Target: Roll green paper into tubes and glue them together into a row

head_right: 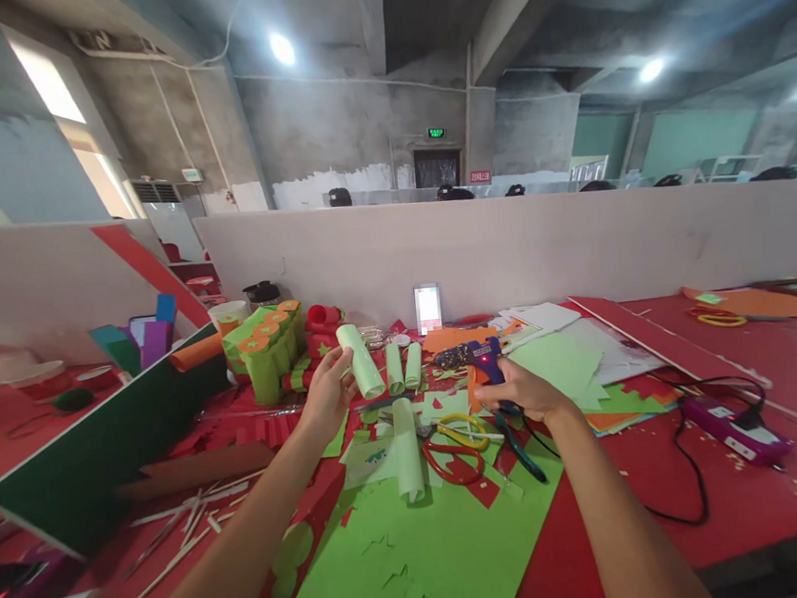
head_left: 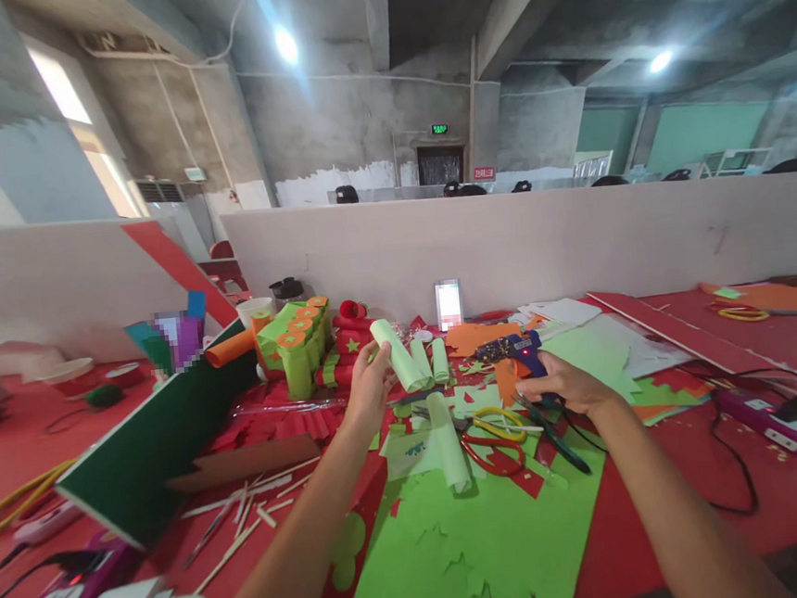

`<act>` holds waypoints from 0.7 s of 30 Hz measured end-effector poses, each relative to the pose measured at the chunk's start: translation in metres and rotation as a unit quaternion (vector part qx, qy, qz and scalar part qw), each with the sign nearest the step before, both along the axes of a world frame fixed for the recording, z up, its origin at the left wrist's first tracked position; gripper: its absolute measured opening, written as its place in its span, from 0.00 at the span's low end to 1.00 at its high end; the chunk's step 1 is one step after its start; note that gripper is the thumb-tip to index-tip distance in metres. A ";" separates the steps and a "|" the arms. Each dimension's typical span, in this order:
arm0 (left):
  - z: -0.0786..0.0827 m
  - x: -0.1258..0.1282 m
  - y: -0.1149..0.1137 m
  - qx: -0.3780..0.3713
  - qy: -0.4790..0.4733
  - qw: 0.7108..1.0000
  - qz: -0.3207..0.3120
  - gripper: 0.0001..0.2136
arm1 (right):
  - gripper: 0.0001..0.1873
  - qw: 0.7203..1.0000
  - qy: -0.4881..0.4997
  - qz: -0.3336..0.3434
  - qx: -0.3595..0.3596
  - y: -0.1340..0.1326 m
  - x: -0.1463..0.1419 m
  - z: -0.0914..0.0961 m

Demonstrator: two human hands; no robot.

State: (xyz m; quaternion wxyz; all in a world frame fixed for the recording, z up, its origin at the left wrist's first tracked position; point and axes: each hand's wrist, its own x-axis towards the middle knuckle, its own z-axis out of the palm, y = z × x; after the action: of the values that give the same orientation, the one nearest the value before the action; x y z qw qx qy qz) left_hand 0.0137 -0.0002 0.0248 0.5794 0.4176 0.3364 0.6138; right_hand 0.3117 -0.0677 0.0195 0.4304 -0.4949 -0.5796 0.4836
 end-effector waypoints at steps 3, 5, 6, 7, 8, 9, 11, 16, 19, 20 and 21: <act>0.000 0.000 0.000 -0.011 0.025 1.000 0.000 0.19 | 0.16 0.993 -0.055 -0.101 -0.014 0.008 -0.001 -0.005; -0.001 0.001 0.000 -0.011 0.024 1.000 -0.013 0.20 | 0.14 0.986 -0.092 -0.136 0.001 0.016 0.001 -0.010; -0.002 0.001 0.000 -0.008 0.020 0.999 -0.026 0.20 | 0.14 0.982 -0.118 -0.144 0.015 0.021 0.004 -0.013; -0.002 0.002 0.000 -0.003 0.015 0.999 -0.040 0.21 | 0.13 0.976 -0.152 -0.154 0.031 0.025 0.007 -0.015; -0.003 0.002 0.000 0.003 0.010 0.998 -0.054 0.21 | 0.13 0.965 -0.196 -0.166 0.048 0.028 0.011 -0.017; -0.004 0.003 0.000 0.009 0.008 0.998 -0.066 0.21 | 0.13 0.949 -0.249 -0.181 0.061 0.031 0.015 -0.018; -0.005 0.003 0.000 0.016 0.009 0.997 -0.077 0.20 | 0.15 0.903 -0.365 -0.215 0.064 0.034 0.023 -0.018; 0.001 0.003 -0.005 -0.023 0.054 0.996 -0.074 0.19 | 0.13 0.827 -0.521 -0.212 0.000 0.032 0.032 -0.019; 0.005 0.002 -0.008 -0.048 0.109 0.991 -0.065 0.18 | 0.12 0.826 -0.530 -0.191 -0.017 0.031 0.030 -0.023; 0.005 0.002 -0.009 -0.053 0.128 0.989 -0.059 0.19 | 0.13 0.827 -0.531 -0.184 -0.018 0.031 0.028 -0.024; 0.006 0.002 -0.010 -0.056 0.145 0.986 -0.053 0.19 | 0.13 0.828 -0.532 -0.176 -0.020 0.032 0.027 -0.025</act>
State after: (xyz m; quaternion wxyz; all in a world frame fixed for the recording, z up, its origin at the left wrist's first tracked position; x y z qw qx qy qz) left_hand 0.0154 -0.0102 0.0306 0.5788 0.4866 0.4279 0.4950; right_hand 0.3385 -0.0360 -0.0056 0.1238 -0.7777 -0.6120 0.0729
